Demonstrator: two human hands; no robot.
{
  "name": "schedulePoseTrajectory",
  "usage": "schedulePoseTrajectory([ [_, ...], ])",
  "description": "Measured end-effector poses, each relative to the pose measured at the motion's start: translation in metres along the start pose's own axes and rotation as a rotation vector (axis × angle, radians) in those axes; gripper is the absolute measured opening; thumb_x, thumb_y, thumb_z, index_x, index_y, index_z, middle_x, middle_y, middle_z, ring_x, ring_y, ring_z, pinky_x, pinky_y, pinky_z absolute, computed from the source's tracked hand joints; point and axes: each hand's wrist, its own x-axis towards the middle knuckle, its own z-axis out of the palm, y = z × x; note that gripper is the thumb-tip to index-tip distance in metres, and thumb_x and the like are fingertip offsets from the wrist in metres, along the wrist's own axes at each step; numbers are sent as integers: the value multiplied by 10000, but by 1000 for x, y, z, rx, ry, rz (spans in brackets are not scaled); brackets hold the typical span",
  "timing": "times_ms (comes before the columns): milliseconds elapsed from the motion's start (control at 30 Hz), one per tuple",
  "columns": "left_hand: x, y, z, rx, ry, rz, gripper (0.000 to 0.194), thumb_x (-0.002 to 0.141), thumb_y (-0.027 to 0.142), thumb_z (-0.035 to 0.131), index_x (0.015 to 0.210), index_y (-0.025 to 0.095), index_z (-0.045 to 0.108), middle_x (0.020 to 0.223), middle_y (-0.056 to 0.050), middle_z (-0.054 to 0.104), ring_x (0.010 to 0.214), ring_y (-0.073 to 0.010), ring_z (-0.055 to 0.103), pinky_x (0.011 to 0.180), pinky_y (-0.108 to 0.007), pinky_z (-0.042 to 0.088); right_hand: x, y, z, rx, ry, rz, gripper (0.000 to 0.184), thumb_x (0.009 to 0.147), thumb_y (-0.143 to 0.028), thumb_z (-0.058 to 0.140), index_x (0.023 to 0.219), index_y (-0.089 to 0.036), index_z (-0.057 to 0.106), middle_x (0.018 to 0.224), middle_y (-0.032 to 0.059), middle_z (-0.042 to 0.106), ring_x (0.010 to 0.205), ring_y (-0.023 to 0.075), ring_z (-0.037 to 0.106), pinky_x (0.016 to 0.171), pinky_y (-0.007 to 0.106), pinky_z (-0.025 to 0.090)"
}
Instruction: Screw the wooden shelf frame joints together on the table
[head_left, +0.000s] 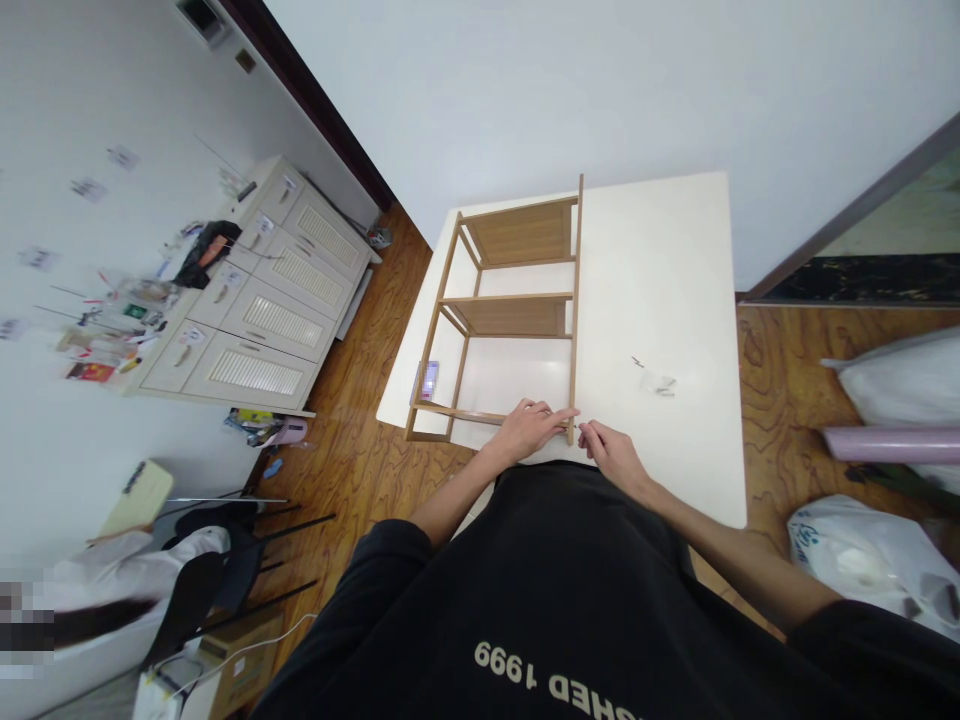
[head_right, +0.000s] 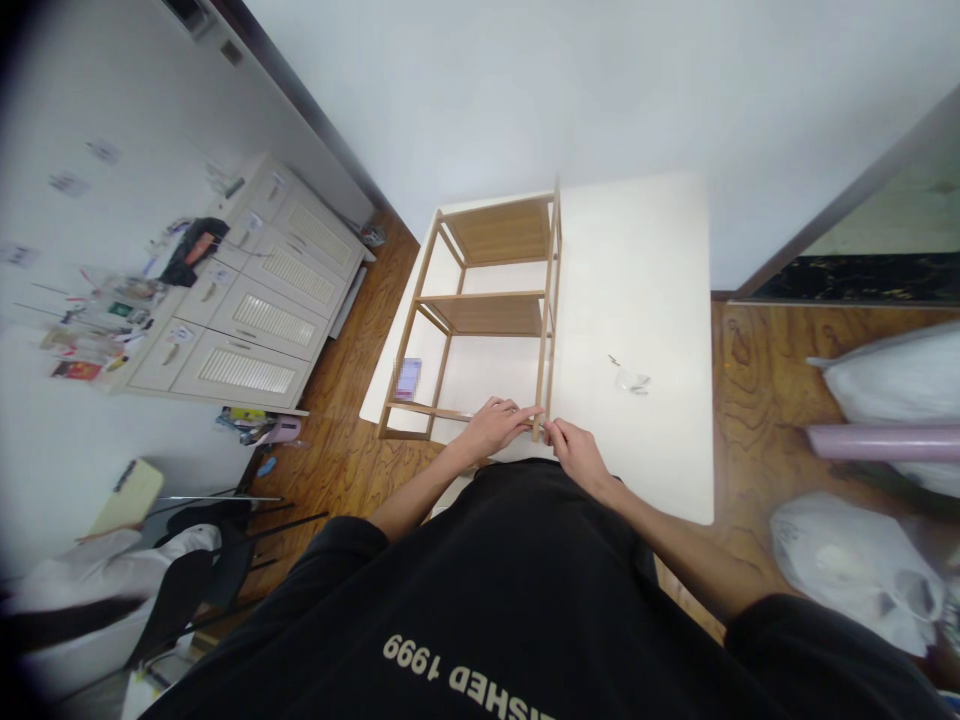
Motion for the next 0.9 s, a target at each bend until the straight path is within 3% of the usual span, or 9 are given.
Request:
schedulePoseTrajectory([
  [67, 0, 0, 0, 4, 0, 0, 446, 1075, 356, 409, 1515, 284, 395, 1066, -55, 693, 1083, -176, 607, 940, -319, 390, -2, -15, -3, 227, -115, 223, 541, 973, -647, 428, 702, -211, 598, 584, 21, 590, 516, 149, 526, 563, 282, 450],
  [167, -1, 0, 1, 15, -3, -1, 436, 1072, 359, 419, 1501, 287, 411, 1077, -53, 690, 1081, -175, 607, 939, -317, 394, 5, -29, -8, 576, -238, 592, 498, 947, -585, 540, 654, -183, 561, 546, 24, 571, 407, 84, 392, 402, 218, 285],
  [267, -1, 0, 3, 18, 9, 7, 434, 1071, 365, 419, 1498, 286, 417, 1082, -52, 688, 1085, -174, 606, 936, -316, 397, 9, -34, -12, 743, -254, 744, 435, 930, -508, 612, 660, -171, 555, 549, 24, 567, 400, 65, 384, 375, 194, 240],
  [367, 0, 0, 4, 10, 23, 7, 437, 1074, 368, 409, 1504, 293, 410, 1067, -47, 688, 1083, -173, 604, 925, -318, 400, 1, -34, -15, 696, -273, 585, 444, 946, -551, 560, 743, -159, 604, 657, 66, 648, 485, 101, 529, 421, 207, 343],
  [467, 0, 0, 4, 6, 22, 1, 437, 1075, 370, 406, 1505, 298, 410, 1061, -44, 689, 1070, -173, 605, 924, -320, 398, -11, -32, -22, 480, -341, 259, 463, 990, -559, 429, 899, -163, 651, 847, 96, 714, 688, 169, 648, 555, 264, 470],
  [600, 0, 0, 4, 5, 10, -6, 442, 1074, 375, 405, 1510, 305, 401, 1055, -43, 692, 1074, -175, 603, 918, -319, 396, -17, -27, -35, 13, -295, -87, 367, 1021, -474, 393, 1034, -211, 649, 929, 85, 710, 854, 225, 651, 803, 388, 534],
  [700, 0, 0, 4, 2, 10, 6, 441, 1079, 378, 383, 1514, 307, 394, 1063, -47, 692, 1087, -180, 600, 912, -322, 398, -13, -20, -41, -202, -234, -297, 333, 1023, -439, 396, 1018, -223, 650, 967, 115, 698, 886, 256, 652, 876, 446, 529],
  [800, -1, 0, 3, 3, 11, 3, 438, 1079, 385, 377, 1509, 299, 403, 1070, -52, 690, 1085, -178, 600, 921, -324, 397, -6, -14, -42, -289, -221, -435, 333, 1015, -475, 431, 1020, -229, 656, 975, 130, 692, 894, 273, 654, 877, 459, 538],
  [900, -1, 1, 2, 9, 8, 0, 435, 1078, 381, 385, 1502, 294, 411, 1065, -53, 693, 1088, -180, 597, 923, -323, 398, 1, -11, -44, -368, -204, -475, 379, 988, -553, 488, 982, -220, 669, 929, 137, 690, 879, 286, 649, 864, 457, 534],
])
